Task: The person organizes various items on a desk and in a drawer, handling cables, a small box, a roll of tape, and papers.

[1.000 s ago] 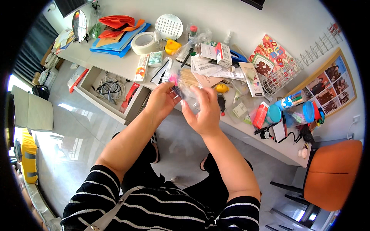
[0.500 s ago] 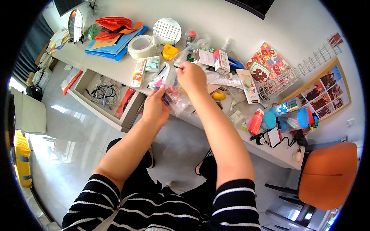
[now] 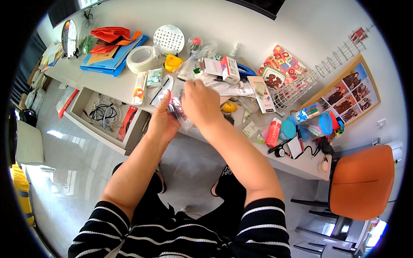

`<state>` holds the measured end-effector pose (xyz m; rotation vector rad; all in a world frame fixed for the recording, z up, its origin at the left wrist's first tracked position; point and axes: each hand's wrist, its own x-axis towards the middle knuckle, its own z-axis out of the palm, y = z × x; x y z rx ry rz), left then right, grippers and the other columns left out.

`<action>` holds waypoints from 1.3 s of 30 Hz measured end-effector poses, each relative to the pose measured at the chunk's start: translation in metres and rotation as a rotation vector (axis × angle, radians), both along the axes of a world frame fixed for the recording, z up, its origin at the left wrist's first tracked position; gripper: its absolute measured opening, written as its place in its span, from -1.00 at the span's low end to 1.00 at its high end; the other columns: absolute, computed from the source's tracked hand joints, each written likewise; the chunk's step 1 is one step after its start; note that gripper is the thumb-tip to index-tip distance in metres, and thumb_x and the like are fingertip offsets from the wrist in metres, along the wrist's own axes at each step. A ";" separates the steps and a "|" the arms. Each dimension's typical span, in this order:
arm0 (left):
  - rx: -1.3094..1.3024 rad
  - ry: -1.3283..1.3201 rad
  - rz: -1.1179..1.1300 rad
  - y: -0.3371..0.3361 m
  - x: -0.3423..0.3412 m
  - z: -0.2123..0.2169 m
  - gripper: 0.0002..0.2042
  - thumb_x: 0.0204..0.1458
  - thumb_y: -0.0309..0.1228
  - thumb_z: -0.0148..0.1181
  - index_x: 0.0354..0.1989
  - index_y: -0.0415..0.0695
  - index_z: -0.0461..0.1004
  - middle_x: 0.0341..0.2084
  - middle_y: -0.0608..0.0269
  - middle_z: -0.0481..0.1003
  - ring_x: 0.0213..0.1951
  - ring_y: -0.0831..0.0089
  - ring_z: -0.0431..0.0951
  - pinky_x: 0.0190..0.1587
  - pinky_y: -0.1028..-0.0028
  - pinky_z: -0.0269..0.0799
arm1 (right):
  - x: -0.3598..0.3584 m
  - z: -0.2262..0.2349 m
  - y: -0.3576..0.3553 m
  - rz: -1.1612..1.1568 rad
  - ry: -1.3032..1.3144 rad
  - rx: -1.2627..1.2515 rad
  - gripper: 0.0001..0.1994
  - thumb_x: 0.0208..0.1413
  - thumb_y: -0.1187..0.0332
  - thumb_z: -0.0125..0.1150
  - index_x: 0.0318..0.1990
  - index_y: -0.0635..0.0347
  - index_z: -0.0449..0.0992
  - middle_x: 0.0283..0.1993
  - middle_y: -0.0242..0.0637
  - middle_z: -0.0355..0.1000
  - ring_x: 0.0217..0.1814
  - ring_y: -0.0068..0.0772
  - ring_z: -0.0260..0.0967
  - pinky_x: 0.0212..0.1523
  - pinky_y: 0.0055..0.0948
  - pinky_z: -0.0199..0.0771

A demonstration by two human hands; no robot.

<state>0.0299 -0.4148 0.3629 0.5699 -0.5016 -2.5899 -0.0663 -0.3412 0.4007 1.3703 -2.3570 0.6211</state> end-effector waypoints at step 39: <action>-0.101 -0.152 -0.176 0.023 -0.029 -0.001 -0.79 0.10 -0.51 0.04 -0.08 -0.16 0.31 -0.29 0.13 0.48 -0.33 0.35 0.52 -0.29 0.33 0.50 | -0.169 -0.057 0.053 -0.040 0.304 0.140 -0.60 -0.17 0.39 0.27 -0.07 0.09 0.48 -0.06 -0.24 0.43 0.04 -0.17 0.29 0.06 -0.26 0.26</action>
